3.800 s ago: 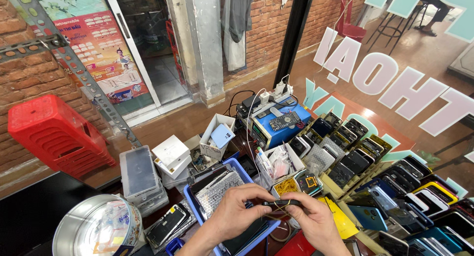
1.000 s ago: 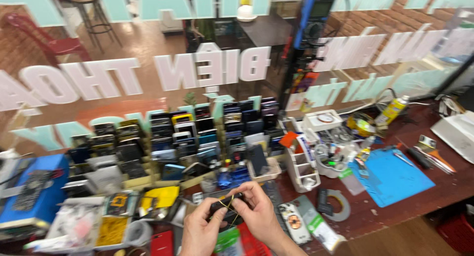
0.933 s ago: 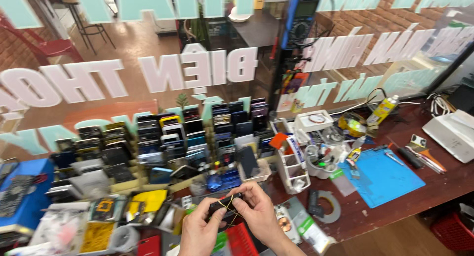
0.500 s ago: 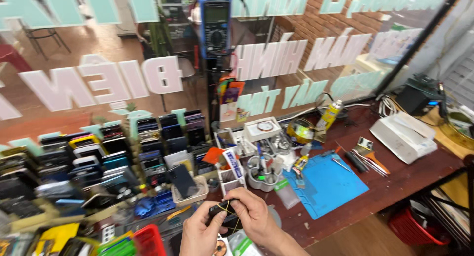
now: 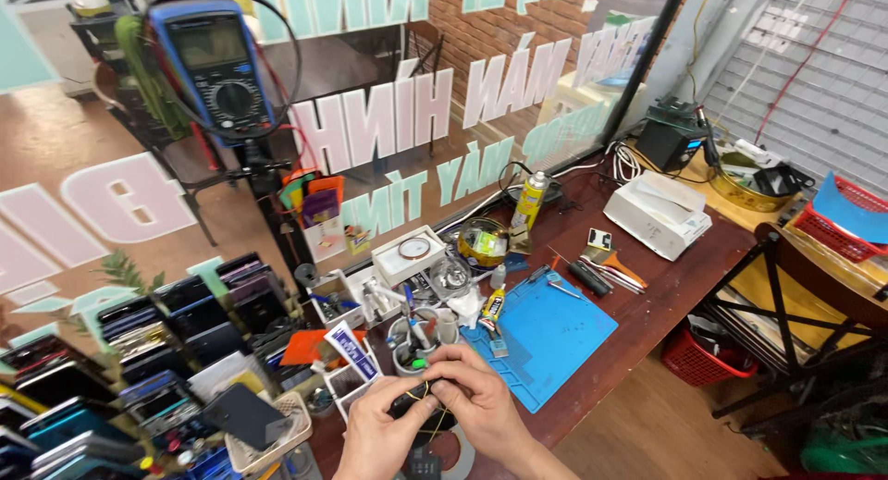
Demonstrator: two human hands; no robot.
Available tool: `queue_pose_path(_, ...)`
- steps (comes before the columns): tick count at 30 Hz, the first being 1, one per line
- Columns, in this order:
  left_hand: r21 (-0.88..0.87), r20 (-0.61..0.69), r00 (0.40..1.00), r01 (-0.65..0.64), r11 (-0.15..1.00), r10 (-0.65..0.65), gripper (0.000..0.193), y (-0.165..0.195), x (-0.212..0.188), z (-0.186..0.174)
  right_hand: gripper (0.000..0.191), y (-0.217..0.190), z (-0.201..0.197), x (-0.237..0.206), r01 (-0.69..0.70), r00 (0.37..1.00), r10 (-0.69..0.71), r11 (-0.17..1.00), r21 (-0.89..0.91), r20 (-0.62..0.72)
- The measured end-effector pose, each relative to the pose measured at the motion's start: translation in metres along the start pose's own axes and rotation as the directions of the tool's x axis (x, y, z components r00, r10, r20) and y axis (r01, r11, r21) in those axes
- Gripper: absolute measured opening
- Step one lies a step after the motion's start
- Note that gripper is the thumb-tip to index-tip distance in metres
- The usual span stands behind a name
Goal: The person reassembles a smartphone by placing the battery into the chassis, connecting the battery cable, and securing the back cover. They then power on the device, navigate the settings menu, and wipe the screen with a cloth before placing the phone in a protective case.
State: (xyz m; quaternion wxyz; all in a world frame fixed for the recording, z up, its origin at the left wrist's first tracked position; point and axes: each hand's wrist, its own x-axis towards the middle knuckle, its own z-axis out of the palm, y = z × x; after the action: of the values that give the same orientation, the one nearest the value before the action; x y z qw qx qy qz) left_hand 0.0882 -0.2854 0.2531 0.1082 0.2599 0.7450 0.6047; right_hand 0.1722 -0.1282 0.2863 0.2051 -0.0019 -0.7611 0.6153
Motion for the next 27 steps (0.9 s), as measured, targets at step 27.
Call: queue_pose_path(27, -0.462, -0.276, 0.810, 0.361, 0.810, -0.518, 0.039, -0.184, 0.249, 0.273, 0.028, 0.442, -0.487, 0.197, -0.321, 0.902, 0.393, 0.329, -0.888, -0.181)
